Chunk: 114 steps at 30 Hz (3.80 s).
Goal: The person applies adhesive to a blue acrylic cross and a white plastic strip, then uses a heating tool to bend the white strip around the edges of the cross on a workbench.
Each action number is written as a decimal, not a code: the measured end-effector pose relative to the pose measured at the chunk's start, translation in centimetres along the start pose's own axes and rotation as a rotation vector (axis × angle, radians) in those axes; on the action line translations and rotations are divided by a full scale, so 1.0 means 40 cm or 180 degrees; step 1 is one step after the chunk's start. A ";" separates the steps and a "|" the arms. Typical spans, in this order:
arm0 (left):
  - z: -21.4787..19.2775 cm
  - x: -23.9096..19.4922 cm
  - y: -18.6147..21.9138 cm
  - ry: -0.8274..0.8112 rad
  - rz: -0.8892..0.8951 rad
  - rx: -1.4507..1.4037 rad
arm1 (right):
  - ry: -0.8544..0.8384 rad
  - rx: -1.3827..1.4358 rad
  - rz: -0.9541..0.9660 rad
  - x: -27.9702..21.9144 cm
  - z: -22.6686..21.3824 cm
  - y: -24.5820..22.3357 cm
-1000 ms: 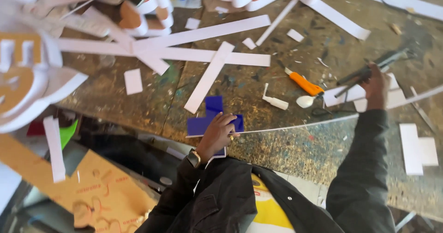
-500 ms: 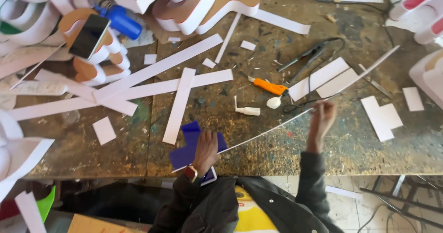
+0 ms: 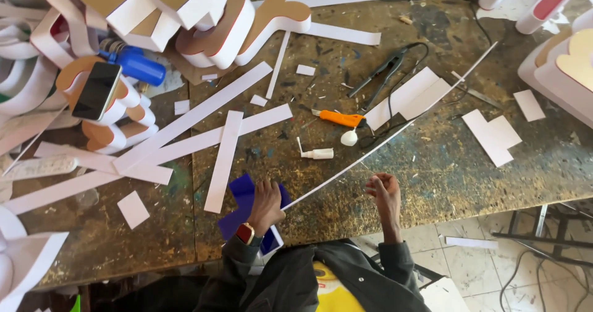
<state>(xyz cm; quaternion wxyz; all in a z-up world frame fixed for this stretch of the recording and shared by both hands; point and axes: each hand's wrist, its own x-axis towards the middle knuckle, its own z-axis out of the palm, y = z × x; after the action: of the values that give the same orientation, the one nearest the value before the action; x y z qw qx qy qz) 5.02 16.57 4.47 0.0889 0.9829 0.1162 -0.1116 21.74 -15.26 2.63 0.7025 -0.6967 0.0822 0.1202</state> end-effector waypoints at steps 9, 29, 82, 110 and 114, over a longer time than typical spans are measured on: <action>-0.010 -0.089 -0.046 -0.1092 -0.0246 -0.0931 | -0.0183 -0.0156 0.0208 0.028 -0.034 -0.036; -0.150 -0.527 -0.289 -0.1671 -0.0870 -0.1729 | -0.0977 0.0887 0.0505 0.145 0.044 -0.033; -0.092 -0.194 0.194 0.1034 -0.1833 -0.3610 | -0.4308 -0.1673 -0.3342 -0.077 1.281 -0.663; -0.052 -0.148 0.082 0.0439 -0.2146 -0.3245 | -0.3449 -0.4828 -0.1790 -0.176 0.155 -0.328; 0.008 -0.084 0.128 0.0149 -0.2025 -0.3060 | -0.3186 -0.4792 -0.1154 -0.072 -0.002 -0.121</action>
<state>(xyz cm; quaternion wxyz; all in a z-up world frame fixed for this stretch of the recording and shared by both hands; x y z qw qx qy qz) 3.06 10.92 5.72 0.4851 0.7510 0.4457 -0.0457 20.35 -15.51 8.10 0.0257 -0.8388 -0.4415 0.3174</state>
